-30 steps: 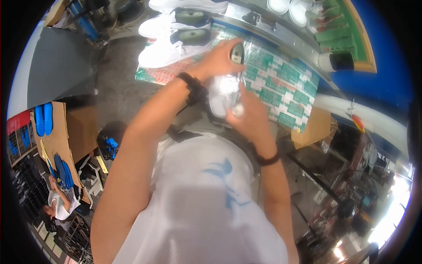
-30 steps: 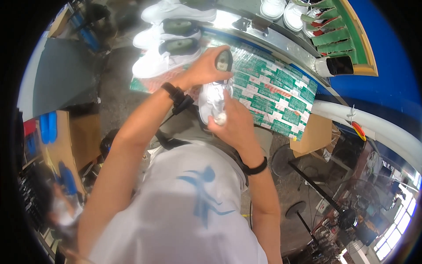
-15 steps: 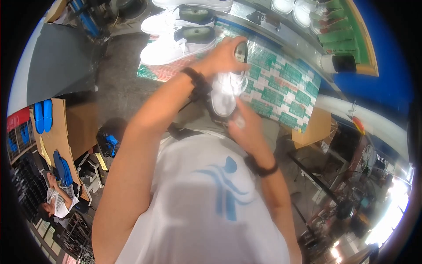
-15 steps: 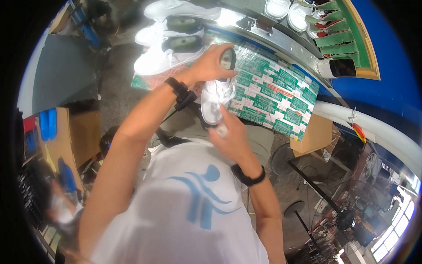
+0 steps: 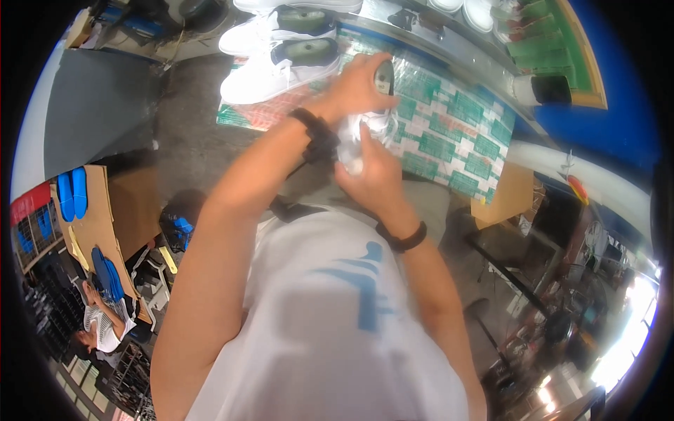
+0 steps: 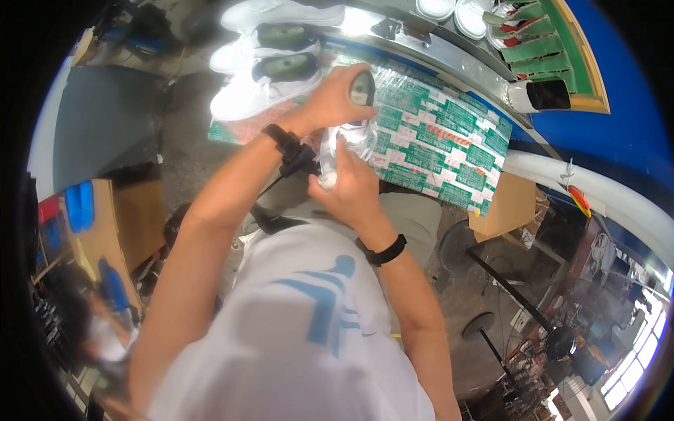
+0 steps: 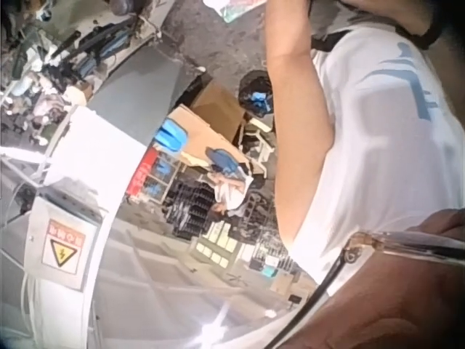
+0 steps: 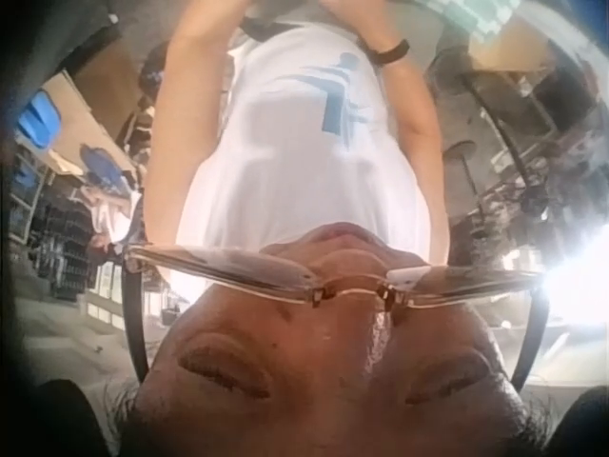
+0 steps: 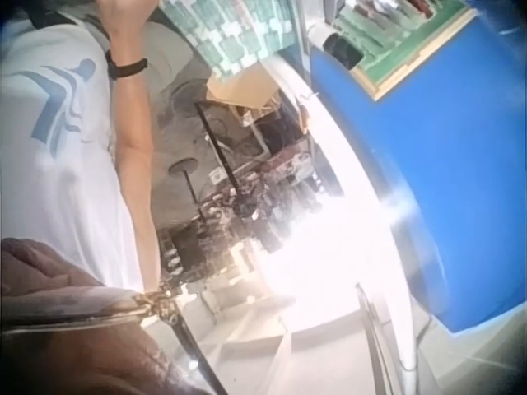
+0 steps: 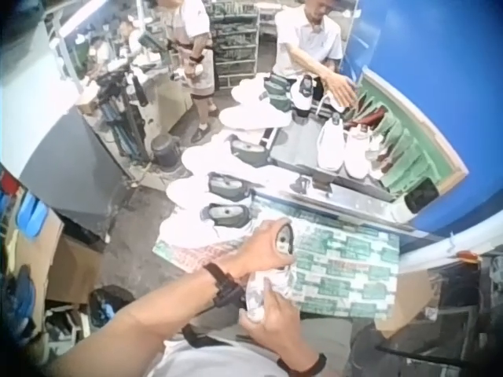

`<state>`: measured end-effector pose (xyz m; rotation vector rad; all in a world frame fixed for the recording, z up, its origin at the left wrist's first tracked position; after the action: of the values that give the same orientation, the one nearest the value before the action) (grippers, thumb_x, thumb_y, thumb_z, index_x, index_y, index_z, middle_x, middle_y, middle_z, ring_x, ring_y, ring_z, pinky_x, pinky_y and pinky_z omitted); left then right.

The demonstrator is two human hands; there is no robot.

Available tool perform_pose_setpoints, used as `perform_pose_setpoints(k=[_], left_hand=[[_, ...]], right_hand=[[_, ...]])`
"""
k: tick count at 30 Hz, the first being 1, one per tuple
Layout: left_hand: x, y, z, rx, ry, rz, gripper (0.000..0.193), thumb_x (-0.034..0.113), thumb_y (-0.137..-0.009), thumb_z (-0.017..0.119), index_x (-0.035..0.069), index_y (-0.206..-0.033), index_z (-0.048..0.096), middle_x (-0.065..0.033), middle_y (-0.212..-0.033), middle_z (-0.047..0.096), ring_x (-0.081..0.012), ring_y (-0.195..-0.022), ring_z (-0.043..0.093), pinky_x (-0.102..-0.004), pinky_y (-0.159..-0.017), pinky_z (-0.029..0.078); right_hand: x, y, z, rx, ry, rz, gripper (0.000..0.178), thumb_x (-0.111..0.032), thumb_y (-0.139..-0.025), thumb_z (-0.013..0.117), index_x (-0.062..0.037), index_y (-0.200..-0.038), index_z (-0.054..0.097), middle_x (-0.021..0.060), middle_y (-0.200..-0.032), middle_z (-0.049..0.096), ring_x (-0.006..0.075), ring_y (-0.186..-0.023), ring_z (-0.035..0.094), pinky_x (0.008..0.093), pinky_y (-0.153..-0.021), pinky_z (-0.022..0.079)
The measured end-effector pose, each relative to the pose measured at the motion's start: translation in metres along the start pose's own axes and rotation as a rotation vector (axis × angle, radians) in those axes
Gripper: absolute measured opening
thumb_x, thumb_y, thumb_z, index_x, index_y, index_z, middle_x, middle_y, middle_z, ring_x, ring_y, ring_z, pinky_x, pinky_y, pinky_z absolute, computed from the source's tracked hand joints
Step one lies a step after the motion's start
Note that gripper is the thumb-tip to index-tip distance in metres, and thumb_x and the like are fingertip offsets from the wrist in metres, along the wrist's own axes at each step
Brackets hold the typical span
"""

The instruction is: Insert and pull laces through the eyelets of sneakers on a production line.

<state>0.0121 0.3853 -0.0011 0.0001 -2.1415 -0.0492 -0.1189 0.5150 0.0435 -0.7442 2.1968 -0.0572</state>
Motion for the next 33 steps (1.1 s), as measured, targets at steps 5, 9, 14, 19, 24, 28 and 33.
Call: perform_pose_setpoints(k=[5,9,14,19,24,28,33], left_hand=[[-0.010,-0.001,-0.003,0.007,0.024,0.032,0.097,0.040,-0.081,0.094,0.008,-0.163,0.053,-0.0292,-0.153,0.056,-0.0432,-0.139,0.060,-0.0487,-0.118,0.051],[-0.002,-0.004,-0.005,-0.010,-0.006,0.029,0.097,0.038,-0.081,0.094,0.006,-0.163,0.052,-0.0296,-0.152,0.057,-0.0437,-0.141,0.059,-0.0491,-0.119,0.050],[-0.006,-0.003,-0.002,-0.020,0.051,0.025,0.097,0.037,-0.082,0.094,0.004,-0.163,0.052,-0.0295,-0.153,0.057,-0.0437,-0.144,0.057,-0.0489,-0.121,0.048],[-0.008,-0.002,-0.004,0.069,-0.006,0.053,0.098,0.043,-0.080,0.094,0.015,-0.164,0.053,-0.0261,-0.148,0.061,-0.0447,-0.137,0.062,-0.0508,-0.114,0.054],[-0.003,0.000,-0.004,0.004,0.047,0.042,0.097,0.037,-0.082,0.095,0.003,-0.162,0.053,-0.0289,-0.154,0.058,-0.0427,-0.145,0.056,-0.0488,-0.123,0.046],[-0.001,0.002,-0.003,0.038,0.044,0.070,0.095,0.037,-0.082,0.095,0.002,-0.161,0.054,-0.0285,-0.153,0.059,-0.0423,-0.144,0.057,-0.0485,-0.122,0.046],[-0.008,0.002,0.000,0.031,0.034,0.071,0.096,0.035,-0.082,0.095,0.000,-0.160,0.054,-0.0285,-0.152,0.059,-0.0422,-0.144,0.057,-0.0485,-0.122,0.046]], right_hand=[[0.001,0.032,-0.029,-0.169,-0.106,0.173,0.085,-0.023,-0.082,0.088,0.0062,-0.155,0.058,0.0169,-0.101,0.071,0.0385,-0.090,0.071,0.0464,-0.083,0.059],[0.014,0.032,-0.047,-0.185,-0.160,0.155,0.082,-0.021,-0.082,0.086,0.0050,-0.155,0.059,0.0175,-0.103,0.072,0.0378,-0.093,0.071,0.0458,-0.085,0.059],[0.028,0.021,-0.042,-0.108,-0.015,0.182,0.080,-0.022,-0.081,0.086,0.0077,-0.152,0.060,0.0181,-0.104,0.072,0.0374,-0.093,0.071,0.0463,-0.087,0.058],[0.027,0.013,-0.037,-0.088,0.032,0.124,0.083,-0.026,-0.081,0.087,0.0099,-0.151,0.059,0.0198,-0.103,0.071,0.0382,-0.094,0.070,0.0479,-0.086,0.058],[0.009,0.046,-0.042,-0.204,0.173,0.104,0.090,-0.027,-0.080,0.088,0.0101,-0.155,0.054,0.0206,-0.107,0.070,0.0386,-0.097,0.069,0.0497,-0.086,0.056],[0.001,0.052,-0.048,-0.215,0.178,0.139,0.092,-0.029,-0.080,0.088,0.0089,-0.156,0.053,0.0192,-0.106,0.068,0.0380,-0.095,0.067,0.0491,-0.086,0.054],[0.006,0.007,-0.034,-0.085,0.206,-0.038,0.094,-0.029,-0.079,0.088,0.0091,-0.156,0.052,0.0186,-0.101,0.066,0.0383,-0.091,0.066,0.0497,-0.084,0.054]])
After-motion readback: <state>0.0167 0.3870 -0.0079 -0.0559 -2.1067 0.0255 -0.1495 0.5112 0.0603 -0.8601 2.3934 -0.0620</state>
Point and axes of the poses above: each hand's wrist, its own y-axis away from the middle knuckle, its own z-axis out of the palm, x = y × z, the point moved 8 cm from there along -y, towards the middle knuckle
